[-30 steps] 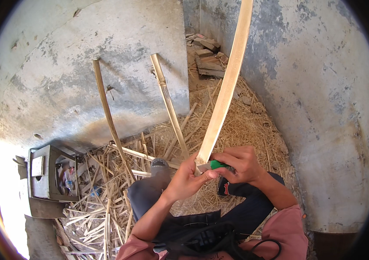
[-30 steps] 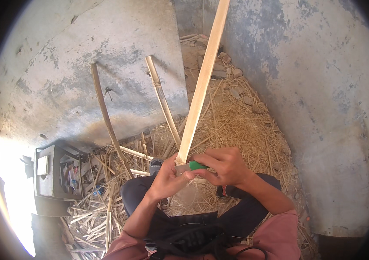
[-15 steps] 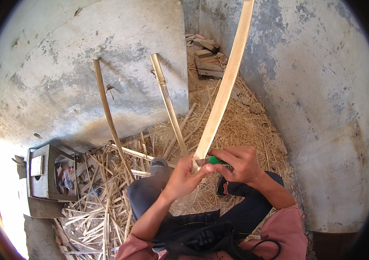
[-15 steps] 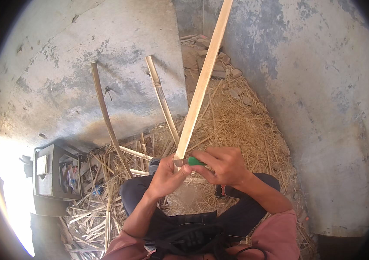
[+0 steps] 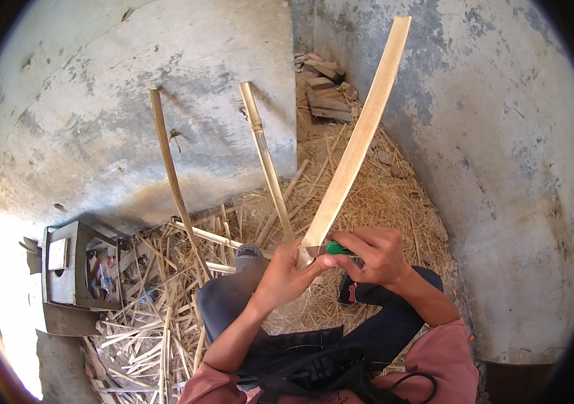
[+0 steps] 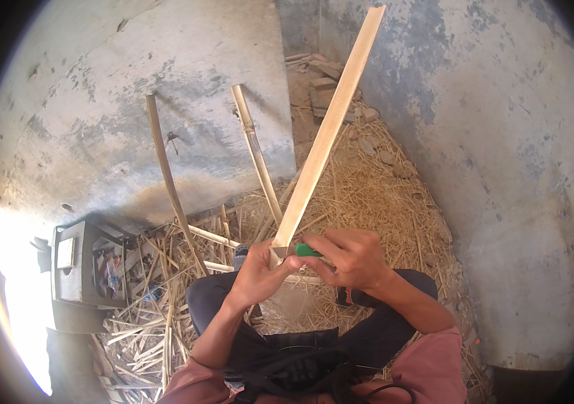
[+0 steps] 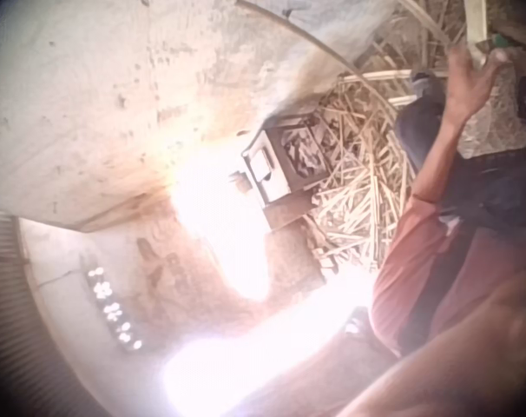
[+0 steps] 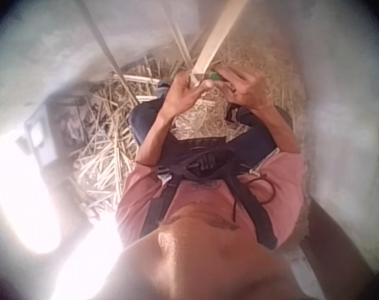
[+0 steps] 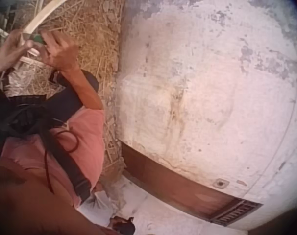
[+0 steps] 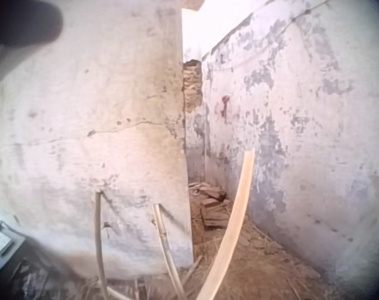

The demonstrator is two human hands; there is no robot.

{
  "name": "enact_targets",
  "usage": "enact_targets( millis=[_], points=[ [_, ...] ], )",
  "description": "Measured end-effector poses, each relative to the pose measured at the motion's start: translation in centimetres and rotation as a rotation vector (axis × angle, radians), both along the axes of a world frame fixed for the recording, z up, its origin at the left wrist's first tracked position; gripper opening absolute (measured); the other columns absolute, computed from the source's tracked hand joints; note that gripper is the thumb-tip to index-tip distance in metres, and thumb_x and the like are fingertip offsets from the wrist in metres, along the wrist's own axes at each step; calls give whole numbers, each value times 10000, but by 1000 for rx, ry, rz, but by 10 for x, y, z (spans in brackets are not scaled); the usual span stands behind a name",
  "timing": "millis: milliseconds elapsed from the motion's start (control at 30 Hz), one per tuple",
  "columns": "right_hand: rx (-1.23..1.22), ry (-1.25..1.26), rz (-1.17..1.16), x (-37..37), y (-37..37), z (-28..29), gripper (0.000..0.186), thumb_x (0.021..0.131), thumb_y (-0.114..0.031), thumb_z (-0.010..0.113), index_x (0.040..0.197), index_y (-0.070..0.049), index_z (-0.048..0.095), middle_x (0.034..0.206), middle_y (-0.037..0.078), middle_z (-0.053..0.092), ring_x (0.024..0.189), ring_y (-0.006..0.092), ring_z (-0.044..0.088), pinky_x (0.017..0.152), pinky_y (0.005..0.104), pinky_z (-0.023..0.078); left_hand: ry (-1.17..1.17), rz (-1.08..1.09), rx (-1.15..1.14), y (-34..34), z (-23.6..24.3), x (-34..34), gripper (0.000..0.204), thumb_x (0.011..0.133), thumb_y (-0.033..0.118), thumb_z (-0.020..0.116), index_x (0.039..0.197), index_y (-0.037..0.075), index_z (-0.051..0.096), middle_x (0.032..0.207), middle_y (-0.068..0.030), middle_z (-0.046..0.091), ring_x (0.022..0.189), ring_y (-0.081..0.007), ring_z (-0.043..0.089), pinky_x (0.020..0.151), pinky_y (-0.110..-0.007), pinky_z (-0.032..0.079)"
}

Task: The person uses a utility knife to shave layers and notches into a length of bamboo, turning the bamboo over several times and blowing away shavings.

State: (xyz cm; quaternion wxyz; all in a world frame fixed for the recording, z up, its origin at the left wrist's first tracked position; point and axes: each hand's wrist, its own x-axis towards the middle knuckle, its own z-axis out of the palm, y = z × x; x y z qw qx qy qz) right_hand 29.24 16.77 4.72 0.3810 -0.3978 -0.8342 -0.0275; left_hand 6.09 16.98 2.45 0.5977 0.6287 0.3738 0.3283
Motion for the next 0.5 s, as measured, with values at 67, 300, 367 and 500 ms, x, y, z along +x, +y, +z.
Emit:
enact_targets(
  millis=[67, 300, 367, 500],
  points=[
    [5, 102, -47, 6, 8, -5, 268, 909, -342, 834, 1046, -115, 794, 805, 44, 755, 605, 187, 703, 511, 330, 515, 27, 32, 15, -3, -1, -1, 437, 1027, 355, 769, 1198, -39, 689, 859, 28, 668, 789, -42, 553, 677, -275, 481],
    [-2, 166, -101, 20, 25, 12, 281, 929, -314, 830, 1052, -64, 789, 842, 73, 780, 632, 202, 729, 534, 322, 540, 86, 89, 9, -4, 3, 2, 399, 1055, 319, 736, 1186, -55, 682, 838, 16, 651, 775, -47, 546, 667, -281, 474],
    [-17, 155, -111, 20, 25, 12, 276, 927, -315, 829, 1041, -67, 788, 830, 70, 775, 625, 204, 725, 532, 326, 536, 89, 110, 24, -6, 7, 2, 384, 1057, 321, 732, 1151, -48, 686, 811, 25, 629, 754, -46, 530, 647, -283, 459],
    [46, 123, -122, 22, 25, 11, 281, 920, -343, 830, 1018, -84, 785, 780, 50, 749, 573, 199, 683, 500, 334, 496, 94, 148, 102, -7, 7, 4, 377, 1067, 345, 713, 1095, -30, 696, 754, 45, 579, 703, -43, 493, 604, -288, 423]
  ],
)
